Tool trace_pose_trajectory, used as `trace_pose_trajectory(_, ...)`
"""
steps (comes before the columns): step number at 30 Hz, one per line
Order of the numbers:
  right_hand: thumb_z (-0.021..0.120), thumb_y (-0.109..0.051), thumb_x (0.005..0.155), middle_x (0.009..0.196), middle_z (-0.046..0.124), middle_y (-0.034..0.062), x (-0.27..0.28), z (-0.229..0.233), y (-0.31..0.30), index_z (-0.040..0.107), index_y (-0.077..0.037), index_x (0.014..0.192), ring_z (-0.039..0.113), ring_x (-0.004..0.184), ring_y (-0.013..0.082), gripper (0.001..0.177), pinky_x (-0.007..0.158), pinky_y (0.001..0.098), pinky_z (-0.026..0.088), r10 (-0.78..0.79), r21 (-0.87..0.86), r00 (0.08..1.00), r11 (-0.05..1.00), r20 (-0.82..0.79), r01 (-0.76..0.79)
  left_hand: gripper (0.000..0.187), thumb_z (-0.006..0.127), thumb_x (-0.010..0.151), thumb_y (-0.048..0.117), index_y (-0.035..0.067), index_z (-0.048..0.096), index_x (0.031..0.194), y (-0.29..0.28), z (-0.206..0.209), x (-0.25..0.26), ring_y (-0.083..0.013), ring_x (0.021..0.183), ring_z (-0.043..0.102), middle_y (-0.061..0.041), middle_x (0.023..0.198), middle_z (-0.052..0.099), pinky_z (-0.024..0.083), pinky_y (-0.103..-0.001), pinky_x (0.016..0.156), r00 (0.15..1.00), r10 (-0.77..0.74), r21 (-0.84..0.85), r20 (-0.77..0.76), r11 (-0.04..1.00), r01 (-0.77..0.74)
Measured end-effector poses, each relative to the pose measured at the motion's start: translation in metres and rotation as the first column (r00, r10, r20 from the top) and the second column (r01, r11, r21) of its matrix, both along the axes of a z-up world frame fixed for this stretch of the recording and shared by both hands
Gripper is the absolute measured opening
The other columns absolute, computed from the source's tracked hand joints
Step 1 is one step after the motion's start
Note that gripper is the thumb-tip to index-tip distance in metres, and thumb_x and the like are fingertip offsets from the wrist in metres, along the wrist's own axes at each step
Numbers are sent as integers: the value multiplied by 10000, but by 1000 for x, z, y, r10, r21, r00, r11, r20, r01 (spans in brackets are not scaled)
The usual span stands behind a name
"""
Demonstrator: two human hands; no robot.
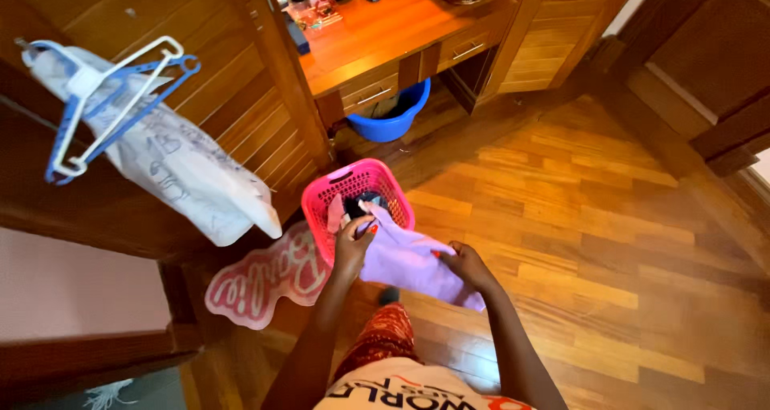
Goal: The person unpacks a tote bag on a wooden desk, places a notebook inside, and then opens a drawer to store a ziplock bag and a pink pouch. They wipe the desk surface with a purple cloth, move the desk, and then wash the cloth in a bathroom sink before returning to the bedroom.
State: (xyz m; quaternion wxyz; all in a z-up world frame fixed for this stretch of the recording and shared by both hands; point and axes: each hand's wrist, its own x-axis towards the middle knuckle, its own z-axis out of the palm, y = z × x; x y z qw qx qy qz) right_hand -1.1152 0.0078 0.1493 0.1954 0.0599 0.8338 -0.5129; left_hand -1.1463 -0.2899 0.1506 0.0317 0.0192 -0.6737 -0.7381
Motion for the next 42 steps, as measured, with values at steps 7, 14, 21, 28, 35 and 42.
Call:
trace_pose_trajectory(7,623,-379,1012,812,579,5,-132,-93,14,625,-59,1102,500,702,132,332,608,327,439,-187,-321,982,928,41,190,327,669,873,-23,-10,692,1200,55,-8,-107,-151,1105,670,-98,1194,717,519,-286,984,958,-243,-120,-152,967,226)
trace_pose_trajectory(14,377,-679,922,1327,660,34,-233,-21,-13,521,-211,1425,642,1178,216,702,968,436,525,93,-826,918,478,385,298,275,658,924,26,44,691,1196,92,42,-197,-227,957,699,-126,1108,705,558,-327,840,890,-456,-334,8,838,433)
trace_pose_trajectory(21,475,-385,1096,1317,668,117,-316,-58,-24,532,-44,1437,642,1155,251,486,979,446,528,297,-921,877,215,377,324,332,616,852,-36,38,756,1144,72,58,-212,-181,908,690,-142,986,763,553,-325,844,955,-285,-307,-81,919,248)
trace_pose_trajectory(28,524,-309,1071,1262,670,100,-349,-62,-60,555,-51,1401,647,1108,234,420,946,431,527,516,-870,817,492,257,-36,262,654,917,-1,46,745,1158,26,69,-150,-128,841,699,-85,973,774,553,-290,780,920,387,-308,-63,869,-387)
trace_pose_trajectory(35,566,-276,1041,1222,674,82,-321,-12,-117,571,-46,1364,648,1082,207,396,933,406,527,872,-729,428,450,236,-516,197,634,997,-54,2,728,1161,14,69,-59,-72,952,666,-40,1063,747,546,-248,848,558,824,4,-97,561,-828)
trace_pose_trajectory(42,607,-243,1011,1181,678,63,-229,21,-195,588,-41,1327,650,1056,181,375,920,381,526,969,-739,139,247,205,-627,239,555,995,56,38,675,1202,-22,15,72,-206,982,700,-93,1086,748,576,-353,872,284,923,752,260,-10,-659)
